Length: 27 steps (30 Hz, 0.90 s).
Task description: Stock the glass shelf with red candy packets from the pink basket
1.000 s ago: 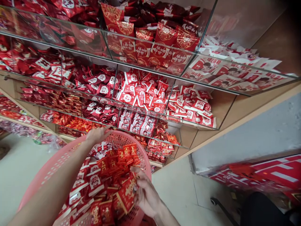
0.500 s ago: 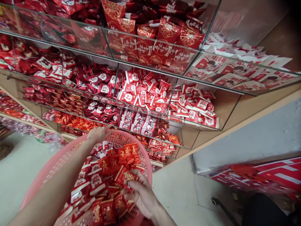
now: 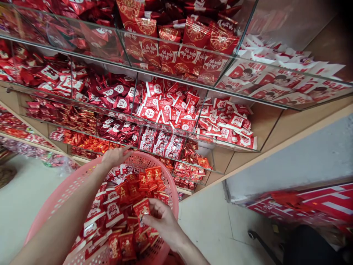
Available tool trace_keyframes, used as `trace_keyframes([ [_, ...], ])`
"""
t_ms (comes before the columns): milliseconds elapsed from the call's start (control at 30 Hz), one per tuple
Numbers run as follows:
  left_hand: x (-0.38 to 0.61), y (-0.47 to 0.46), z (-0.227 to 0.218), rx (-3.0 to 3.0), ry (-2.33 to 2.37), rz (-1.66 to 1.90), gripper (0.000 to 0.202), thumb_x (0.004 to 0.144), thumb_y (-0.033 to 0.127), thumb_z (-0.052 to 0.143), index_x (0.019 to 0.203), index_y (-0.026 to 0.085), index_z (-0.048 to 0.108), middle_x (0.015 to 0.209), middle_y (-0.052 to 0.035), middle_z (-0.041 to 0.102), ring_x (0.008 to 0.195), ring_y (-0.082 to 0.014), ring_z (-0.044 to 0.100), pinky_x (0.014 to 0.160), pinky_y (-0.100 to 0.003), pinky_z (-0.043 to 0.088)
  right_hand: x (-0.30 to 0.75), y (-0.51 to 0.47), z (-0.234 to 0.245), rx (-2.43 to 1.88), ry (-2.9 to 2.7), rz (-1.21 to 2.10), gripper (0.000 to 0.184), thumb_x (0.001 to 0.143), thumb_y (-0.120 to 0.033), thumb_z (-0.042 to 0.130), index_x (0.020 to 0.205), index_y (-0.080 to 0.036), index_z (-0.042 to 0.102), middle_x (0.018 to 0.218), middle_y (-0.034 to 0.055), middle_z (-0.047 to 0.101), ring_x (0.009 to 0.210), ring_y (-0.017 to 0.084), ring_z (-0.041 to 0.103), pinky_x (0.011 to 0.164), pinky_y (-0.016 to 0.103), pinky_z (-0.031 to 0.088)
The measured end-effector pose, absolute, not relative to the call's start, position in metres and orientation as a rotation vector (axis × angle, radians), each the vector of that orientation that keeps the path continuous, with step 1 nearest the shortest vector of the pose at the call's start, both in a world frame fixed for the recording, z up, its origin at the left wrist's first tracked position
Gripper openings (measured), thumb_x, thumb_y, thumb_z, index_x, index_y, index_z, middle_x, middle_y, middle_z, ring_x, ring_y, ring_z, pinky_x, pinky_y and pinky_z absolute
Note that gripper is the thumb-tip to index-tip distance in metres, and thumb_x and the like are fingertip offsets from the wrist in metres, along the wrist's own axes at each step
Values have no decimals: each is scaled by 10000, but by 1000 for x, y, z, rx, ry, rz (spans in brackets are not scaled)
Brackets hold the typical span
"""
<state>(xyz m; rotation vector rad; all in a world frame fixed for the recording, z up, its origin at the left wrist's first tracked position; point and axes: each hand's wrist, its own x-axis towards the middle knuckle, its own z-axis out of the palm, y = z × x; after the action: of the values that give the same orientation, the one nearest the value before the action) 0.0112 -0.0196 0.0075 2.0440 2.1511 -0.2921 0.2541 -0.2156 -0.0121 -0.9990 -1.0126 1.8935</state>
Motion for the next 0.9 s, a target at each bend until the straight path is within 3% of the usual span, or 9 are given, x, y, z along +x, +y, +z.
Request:
trace_keyframes([
  [100,12,-20,8,2038,2151,-286,659,845,627,200,1411,338,373,1141,-122,680,1027,-318,620,845,-425,448,254,-218,-14,-1044,-1127,1908,654,689,-308,753,1286,-261,490,1087,25,651,893,174,614,793,315,473],
  [200,12,-20,9,2040,2152,-291,663,845,627,202,1420,335,360,1140,-118,680,1028,-317,622,847,-419,447,257,-219,-9,-1164,-1456,1781,746,703,-259,718,1372,-316,393,1197,27,614,1007,205,592,873,348,447],
  [267,12,-20,9,2038,2156,-291,667,845,630,200,1422,335,357,1133,-113,685,1029,-312,623,852,-413,446,259,-220,-3,-1239,-1713,1660,632,730,-247,676,1322,-323,471,1226,26,608,1094,231,559,936,367,407],
  [367,12,-21,10,2047,2150,-295,676,844,637,185,1425,334,351,1130,-112,687,1032,-308,623,852,-411,447,258,-222,4,-1295,-1951,1570,462,766,-253,617,1223,-299,566,1157,34,651,1070,248,578,910,362,414],
  [667,11,-19,10,2070,2130,-311,709,822,682,155,1420,355,352,1150,-119,677,1043,-321,620,842,-423,455,241,-232,-9,-1435,-2204,1351,237,823,-250,541,1043,-259,628,988,41,710,920,246,645,796,328,449],
  [900,11,-19,11,2051,2148,-306,694,822,670,185,1416,356,360,1142,-111,682,1024,-309,626,839,-411,456,235,-243,-31,-1358,-2374,997,67,809,-240,609,852,-226,659,989,64,645,987,262,585,911,389,439],
])
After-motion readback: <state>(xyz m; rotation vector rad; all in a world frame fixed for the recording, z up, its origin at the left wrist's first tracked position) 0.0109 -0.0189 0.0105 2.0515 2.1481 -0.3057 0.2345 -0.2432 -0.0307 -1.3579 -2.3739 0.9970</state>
